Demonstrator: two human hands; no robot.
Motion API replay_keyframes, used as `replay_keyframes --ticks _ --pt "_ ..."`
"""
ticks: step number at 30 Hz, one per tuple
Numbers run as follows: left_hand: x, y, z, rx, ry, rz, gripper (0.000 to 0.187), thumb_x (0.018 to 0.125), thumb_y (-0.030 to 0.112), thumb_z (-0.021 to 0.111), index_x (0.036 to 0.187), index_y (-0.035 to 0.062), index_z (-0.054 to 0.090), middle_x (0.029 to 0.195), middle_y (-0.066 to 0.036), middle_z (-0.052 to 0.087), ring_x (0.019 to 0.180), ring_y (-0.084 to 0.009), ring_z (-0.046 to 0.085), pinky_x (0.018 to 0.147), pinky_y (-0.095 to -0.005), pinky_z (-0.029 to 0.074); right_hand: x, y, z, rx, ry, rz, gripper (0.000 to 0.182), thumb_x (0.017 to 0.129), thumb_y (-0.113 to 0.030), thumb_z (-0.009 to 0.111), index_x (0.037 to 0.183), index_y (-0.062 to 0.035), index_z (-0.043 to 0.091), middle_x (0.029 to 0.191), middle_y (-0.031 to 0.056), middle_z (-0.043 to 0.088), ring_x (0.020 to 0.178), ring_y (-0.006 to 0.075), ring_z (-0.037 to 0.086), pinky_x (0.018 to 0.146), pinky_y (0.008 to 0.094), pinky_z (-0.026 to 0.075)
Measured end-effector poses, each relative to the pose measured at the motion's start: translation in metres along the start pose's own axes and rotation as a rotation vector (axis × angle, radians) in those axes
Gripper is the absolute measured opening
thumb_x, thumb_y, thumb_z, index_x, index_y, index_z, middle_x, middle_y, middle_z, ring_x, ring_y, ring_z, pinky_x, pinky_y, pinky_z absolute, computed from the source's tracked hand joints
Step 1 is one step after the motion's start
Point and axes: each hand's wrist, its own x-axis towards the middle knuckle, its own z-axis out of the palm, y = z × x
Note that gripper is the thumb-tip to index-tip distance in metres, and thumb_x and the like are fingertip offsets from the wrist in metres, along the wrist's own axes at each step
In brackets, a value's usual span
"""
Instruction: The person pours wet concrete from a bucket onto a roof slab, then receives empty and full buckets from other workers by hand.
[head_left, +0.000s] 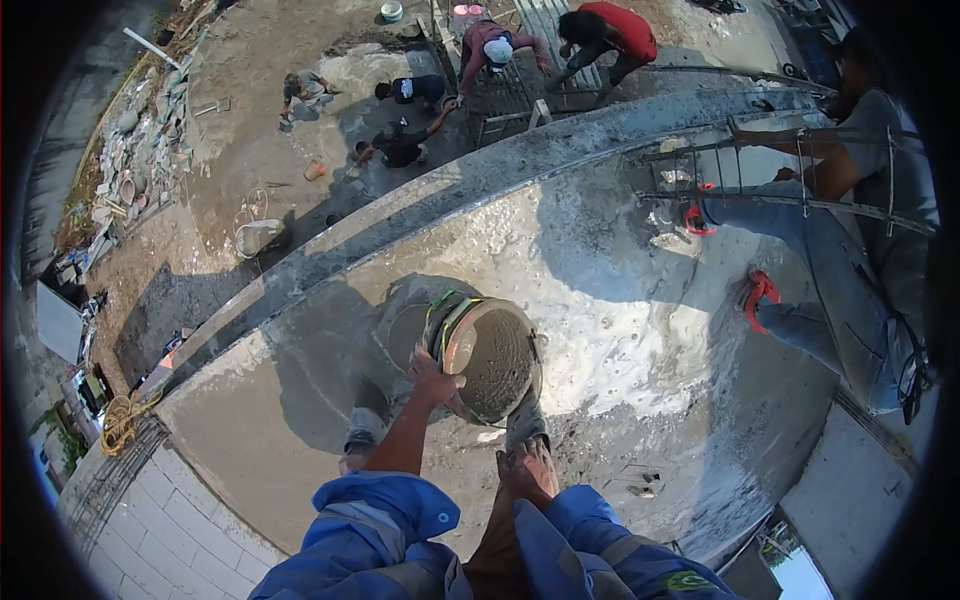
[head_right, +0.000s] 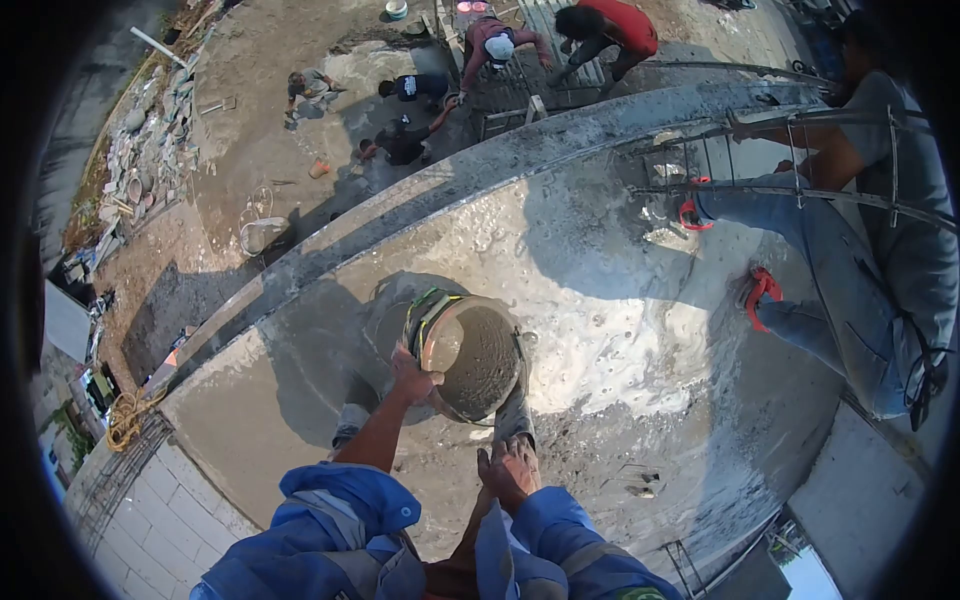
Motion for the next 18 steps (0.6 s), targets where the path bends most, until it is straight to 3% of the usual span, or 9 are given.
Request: replay_keyframes --ticks 1,6,11,13,14,16,18 --pt "0.004 -0.006 0.003 0.009 -0.013 0.015 0.127 0.066 0.037 0.081 0.148 -0.0045 -0.007 0.153 -0.029 0.002 0.142 -0.0451 0.003 0.117 -0.0478 0.009 -0.002 -0.007 -0.014 0.007 -0.079 0.011 0.056 0.088 -0.047 0.054 0.124 -0.0026 0.057 0.138 0.0267 0.046 0.132 0.0440 0.039 0.109 0.0502 0.032" --pt "0.005 -0.003 -0.007 0.021 -0.085 0.011 0.130 0.066 0.045 0.079 0.146 -0.0074 -0.009 0.153 -0.032 0.000 0.143 -0.0439 0.000 0.118 -0.0469 0.007 -0.003 -0.004 -0.003 0.049 -0.047 0.071 0.053 0.088 -0.045 0.054 0.123 -0.0055 0.058 0.139 0.0263 0.045 0.132 0.0440 0.039 0.109 0.0496 0.033" --pt "0.019 -0.014 0.007 -0.047 -0.115 0.084 0.133 0.063 0.048 0.078 0.145 -0.0096 -0.009 0.153 -0.033 -0.001 0.144 -0.0433 0.000 0.118 -0.0470 0.006 -0.001 0.004 0.010 0.088 -0.011 -0.009 0.050 0.087 -0.045 0.056 0.122 -0.0090 0.060 0.137 0.0222 0.048 0.133 0.0454 0.035 0.109 0.0526 0.032" --pt "0.017 -0.011 0.013 -0.052 -0.061 -0.023 0.127 0.063 0.052 0.076 0.147 -0.0098 0.003 0.152 -0.035 -0.003 0.143 -0.0463 -0.001 0.117 -0.0491 0.005 -0.001 0.006 0.012 0.068 -0.008 -0.012 0.050 0.087 -0.044 0.056 0.122 -0.0085 0.060 0.138 0.0226 0.047 0.133 0.0434 0.037 0.109 0.0512 0.032" --pt "0.014 -0.008 0.012 -0.052 -0.058 -0.027 0.127 0.063 0.052 0.076 0.147 -0.0098 0.003 0.152 -0.035 -0.003 0.143 -0.0463 -0.001 0.117 -0.0491 0.005 -0.001 0.005 0.011 0.044 -0.010 -0.018 0.050 0.088 -0.044 0.056 0.122 -0.0081 0.059 0.139 0.0230 0.047 0.133 0.0414 0.039 0.109 0.0497 0.033" --pt "0.011 0.000 0.011 0.094 -0.093 0.055 0.115 0.065 0.055 0.073 0.148 -0.0052 0.020 0.151 -0.036 -0.005 0.141 -0.0502 -0.001 0.116 -0.0522 0.005 -0.002 0.004 0.008 0.061 -0.032 -0.010 0.050 0.088 -0.044 0.056 0.122 -0.0080 0.059 0.139 0.0235 0.047 0.133 0.0415 0.039 0.109 0.0502 0.033" --pt "0.012 0.002 0.016 0.107 -0.097 0.027 0.110 0.066 0.056 0.073 0.147 -0.0026 0.026 0.151 -0.036 -0.005 0.141 -0.0514 -0.001 0.116 -0.0531 0.005 -0.001 0.006 0.010 0.071 -0.062 -0.015 0.050 0.087 -0.044 0.056 0.122 -0.0079 0.059 0.138 0.0240 0.047 0.133 0.0417 0.039 0.108 0.0507 0.033"
